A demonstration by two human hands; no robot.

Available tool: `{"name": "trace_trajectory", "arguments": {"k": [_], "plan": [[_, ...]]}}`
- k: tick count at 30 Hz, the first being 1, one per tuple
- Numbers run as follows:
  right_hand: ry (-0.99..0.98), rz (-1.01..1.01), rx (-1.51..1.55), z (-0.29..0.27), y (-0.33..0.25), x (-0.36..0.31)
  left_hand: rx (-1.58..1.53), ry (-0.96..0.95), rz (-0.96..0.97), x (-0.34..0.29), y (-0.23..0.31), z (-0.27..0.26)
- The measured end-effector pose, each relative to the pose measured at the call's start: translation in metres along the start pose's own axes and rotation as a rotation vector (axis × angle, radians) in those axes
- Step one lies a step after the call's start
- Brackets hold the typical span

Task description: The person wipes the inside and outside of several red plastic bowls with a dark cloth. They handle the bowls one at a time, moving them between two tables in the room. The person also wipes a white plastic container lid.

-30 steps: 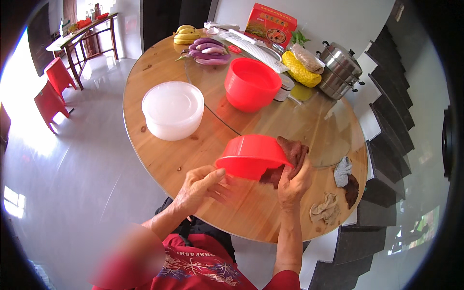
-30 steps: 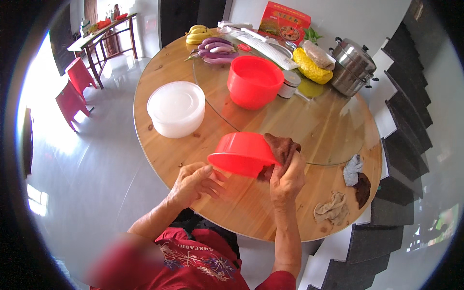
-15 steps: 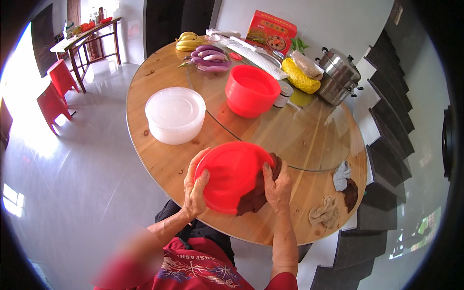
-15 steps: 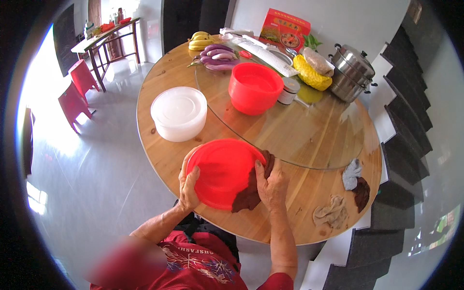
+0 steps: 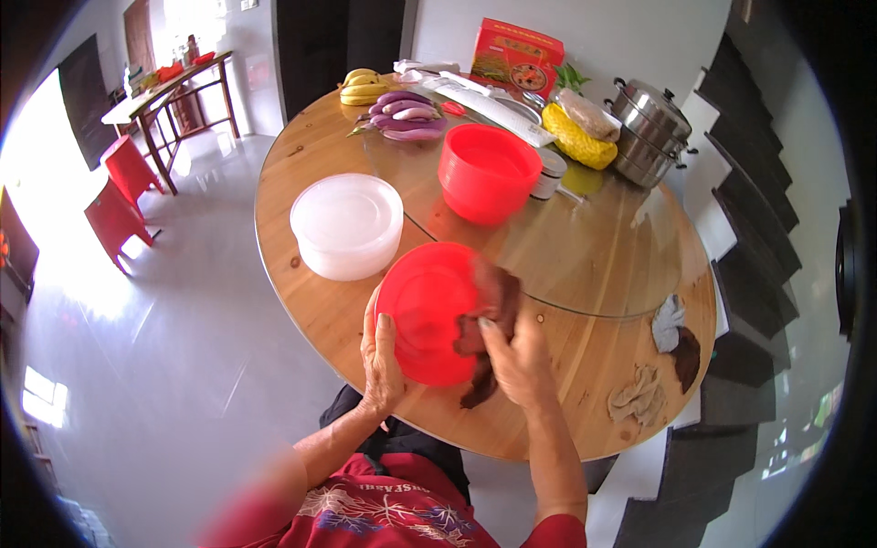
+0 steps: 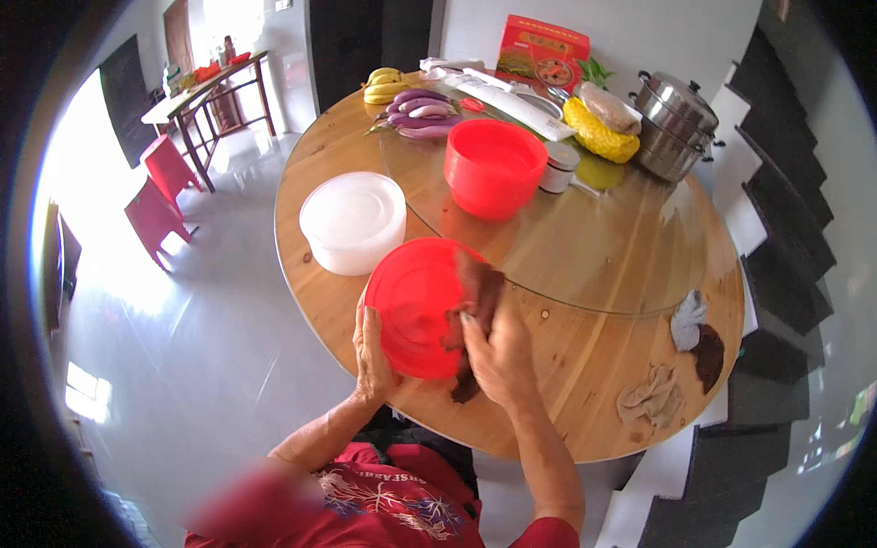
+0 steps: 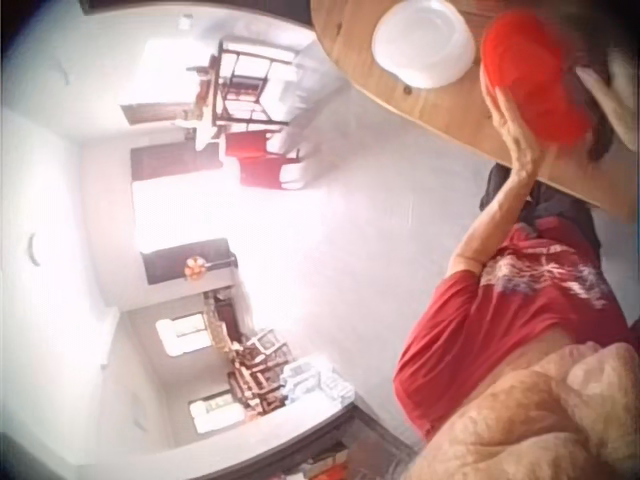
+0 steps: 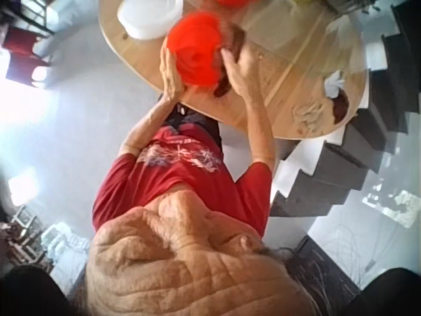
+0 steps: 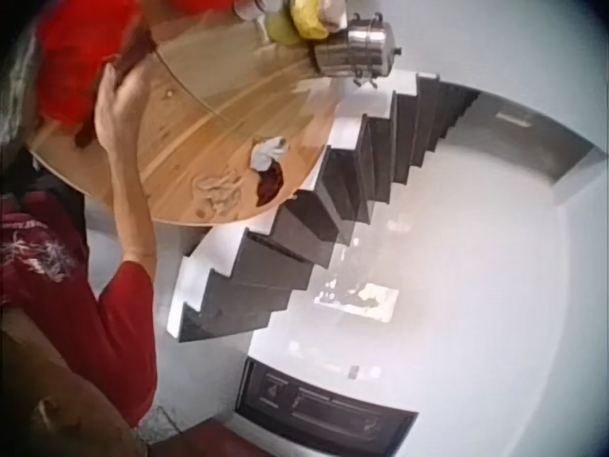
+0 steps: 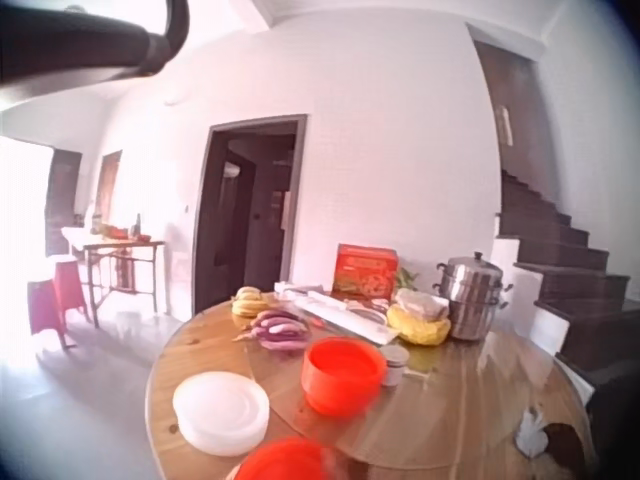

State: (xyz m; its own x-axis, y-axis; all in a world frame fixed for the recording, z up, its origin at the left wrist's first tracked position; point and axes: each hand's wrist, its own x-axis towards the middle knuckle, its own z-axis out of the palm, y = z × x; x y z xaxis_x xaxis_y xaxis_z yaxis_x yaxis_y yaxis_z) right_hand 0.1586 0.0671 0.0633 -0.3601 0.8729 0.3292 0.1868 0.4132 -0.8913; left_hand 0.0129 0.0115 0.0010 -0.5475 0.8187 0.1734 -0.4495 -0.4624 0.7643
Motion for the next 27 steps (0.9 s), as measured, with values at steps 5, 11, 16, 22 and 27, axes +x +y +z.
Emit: {"name": "trace_trajectory", "arguments": {"k": [5,11,16,22,27], "plan": [[-0.004,-0.061,-0.596,0.042,0.026,0.016,0.138,-0.033,0.037,-0.003,-0.011,-0.010],[-0.261,-0.343,-0.522,0.068,0.024,0.010,0.148,-0.047,-0.023,-0.001,-0.007,-0.016],[-0.711,-0.296,-0.472,0.043,0.033,-0.007,0.087,-0.043,-0.048,-0.002,-0.002,-0.019],[-0.520,-0.292,-0.574,-0.002,0.009,0.000,0.200,-0.055,-0.033,0.001,-0.011,-0.026],[-0.040,-0.518,-1.178,0.025,0.029,0.009,0.259,-0.064,0.032,-0.008,-0.008,-0.022]]}}
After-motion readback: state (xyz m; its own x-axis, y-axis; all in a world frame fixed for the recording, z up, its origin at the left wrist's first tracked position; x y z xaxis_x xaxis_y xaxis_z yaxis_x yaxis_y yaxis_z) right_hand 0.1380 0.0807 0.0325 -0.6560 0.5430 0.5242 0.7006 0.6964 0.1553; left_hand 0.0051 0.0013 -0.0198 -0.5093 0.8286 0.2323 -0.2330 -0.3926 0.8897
